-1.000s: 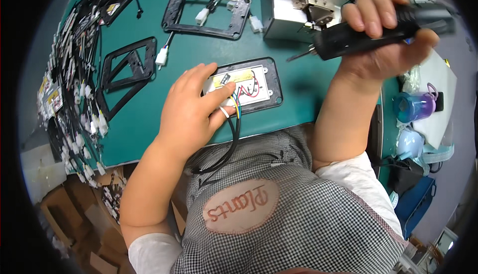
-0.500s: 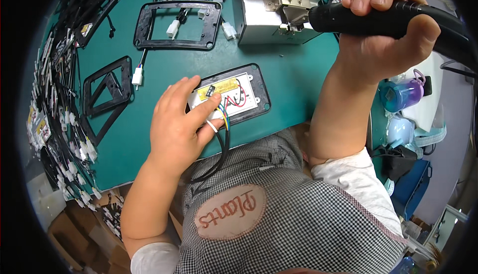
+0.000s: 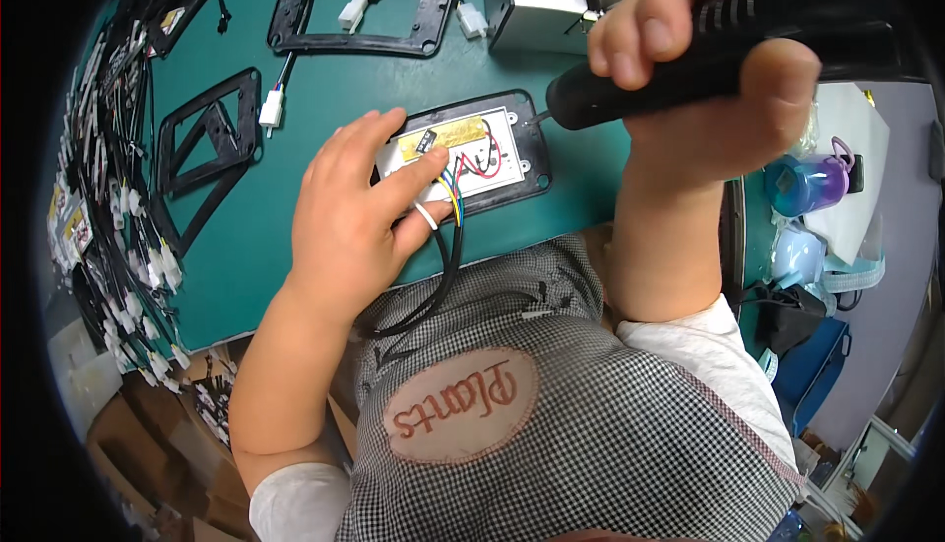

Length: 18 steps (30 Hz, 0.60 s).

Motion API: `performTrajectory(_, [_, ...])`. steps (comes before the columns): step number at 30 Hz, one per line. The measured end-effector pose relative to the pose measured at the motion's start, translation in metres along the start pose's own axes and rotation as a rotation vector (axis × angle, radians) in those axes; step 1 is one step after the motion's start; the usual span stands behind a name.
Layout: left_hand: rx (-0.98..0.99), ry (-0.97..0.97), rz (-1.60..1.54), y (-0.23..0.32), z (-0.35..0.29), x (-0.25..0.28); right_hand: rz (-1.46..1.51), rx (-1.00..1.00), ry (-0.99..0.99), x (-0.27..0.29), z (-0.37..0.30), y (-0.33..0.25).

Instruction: The person uses a handheld electric screwdriver to fasten screws into small electronic modules containing circuit boards and wires. They repeatedly pick up a module, secure it with the tool, and place it back on the green workbench among other similar units.

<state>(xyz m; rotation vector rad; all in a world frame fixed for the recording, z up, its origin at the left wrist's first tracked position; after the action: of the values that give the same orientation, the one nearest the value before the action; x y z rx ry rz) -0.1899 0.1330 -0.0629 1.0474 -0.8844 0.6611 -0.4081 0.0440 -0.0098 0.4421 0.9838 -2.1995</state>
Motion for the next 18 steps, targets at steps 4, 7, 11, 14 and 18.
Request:
performTrajectory(4, [0.007, 0.015, 0.001, -0.001, -0.001, -0.001, -0.043, -0.059, 0.158, -0.023, -0.007, 0.002])
performTrajectory(7, [0.013, 0.033, -0.010, -0.001, -0.001, -0.002, -0.133, -0.086, 0.162, -0.019, -0.009, 0.008])
performTrajectory(11, [0.015, 0.015, -0.007, 0.000, -0.001, 0.000, -0.314, -0.063, -0.097, -0.016, -0.008, 0.014])
performTrajectory(14, [0.019, -0.003, -0.020, -0.001, -0.001, 0.001, -0.348, -0.064, -0.314, -0.017, -0.011, 0.017])
performTrajectory(18, [0.006, 0.009, -0.021, -0.001, -0.001, 0.000, -0.282, -0.059, -0.361, -0.014, -0.012, 0.020])
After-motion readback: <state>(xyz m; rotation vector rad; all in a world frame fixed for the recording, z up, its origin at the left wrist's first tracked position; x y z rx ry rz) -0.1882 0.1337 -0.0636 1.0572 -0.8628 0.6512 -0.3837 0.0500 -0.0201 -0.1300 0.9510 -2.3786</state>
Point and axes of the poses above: each hand's wrist, its own z-axis towards the middle knuckle, its own x-axis out of the back of the hand, y = z × x, the point moved 3 cm from there along z, towards the middle knuckle, and after that the axes turned 9 degrees about x, right-handed, at the moved point
